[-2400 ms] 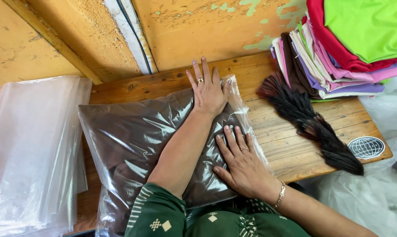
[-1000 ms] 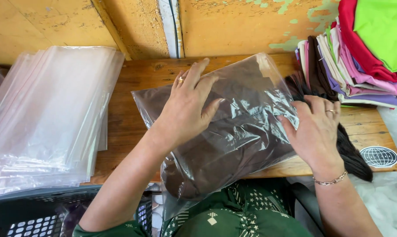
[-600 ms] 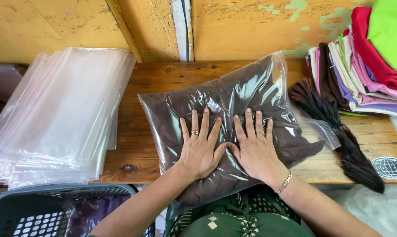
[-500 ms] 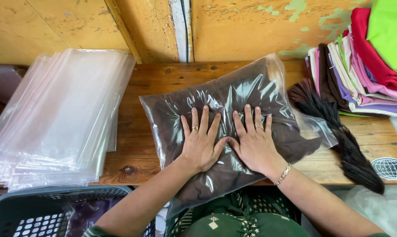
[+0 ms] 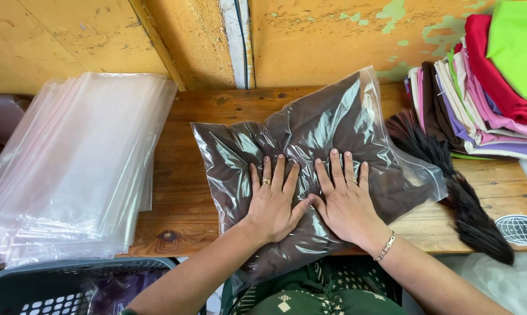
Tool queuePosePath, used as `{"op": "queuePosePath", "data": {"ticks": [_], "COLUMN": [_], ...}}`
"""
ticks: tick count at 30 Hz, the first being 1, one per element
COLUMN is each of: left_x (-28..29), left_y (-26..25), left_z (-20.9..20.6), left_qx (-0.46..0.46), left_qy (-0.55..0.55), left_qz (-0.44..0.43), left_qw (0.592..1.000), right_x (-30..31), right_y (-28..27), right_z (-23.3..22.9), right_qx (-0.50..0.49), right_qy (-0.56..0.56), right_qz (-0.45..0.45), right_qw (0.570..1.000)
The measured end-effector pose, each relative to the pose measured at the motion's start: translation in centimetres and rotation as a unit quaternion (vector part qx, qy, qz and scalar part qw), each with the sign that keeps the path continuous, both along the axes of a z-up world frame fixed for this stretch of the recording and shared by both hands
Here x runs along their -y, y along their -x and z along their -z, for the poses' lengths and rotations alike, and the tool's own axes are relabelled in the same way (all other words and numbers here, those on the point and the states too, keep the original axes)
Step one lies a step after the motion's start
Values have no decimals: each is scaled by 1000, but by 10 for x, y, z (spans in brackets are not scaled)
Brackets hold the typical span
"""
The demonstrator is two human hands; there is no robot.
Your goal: Inserting a brown pillow into a clear plastic bag and sealing the adhesive strip.
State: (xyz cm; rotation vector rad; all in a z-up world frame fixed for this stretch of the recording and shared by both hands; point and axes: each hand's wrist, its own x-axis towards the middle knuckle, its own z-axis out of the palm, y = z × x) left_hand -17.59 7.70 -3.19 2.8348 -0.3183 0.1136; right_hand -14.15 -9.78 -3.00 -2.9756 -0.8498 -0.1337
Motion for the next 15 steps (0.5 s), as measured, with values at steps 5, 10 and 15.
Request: {"op": "queuePosePath", "data": {"ticks": [5, 10, 15], "left_x": [2, 2, 3], "left_y": [-32, -35, 6], "left_z": [13, 10, -3], "left_qx": [36, 30, -3], "left_qy": [-18, -16, -25], "left_qz": [-9, -17, 26], "left_qw": [999, 999, 999], "right_x": [-7, -8, 9], "right_y": [-31, -35, 12], "right_z": [11, 18, 8], "right_qx": [-1, 27, 32], "right_qy": [-7, -29, -2], "right_qz": [4, -6, -23], "right_qw": [1000, 999, 999]}}
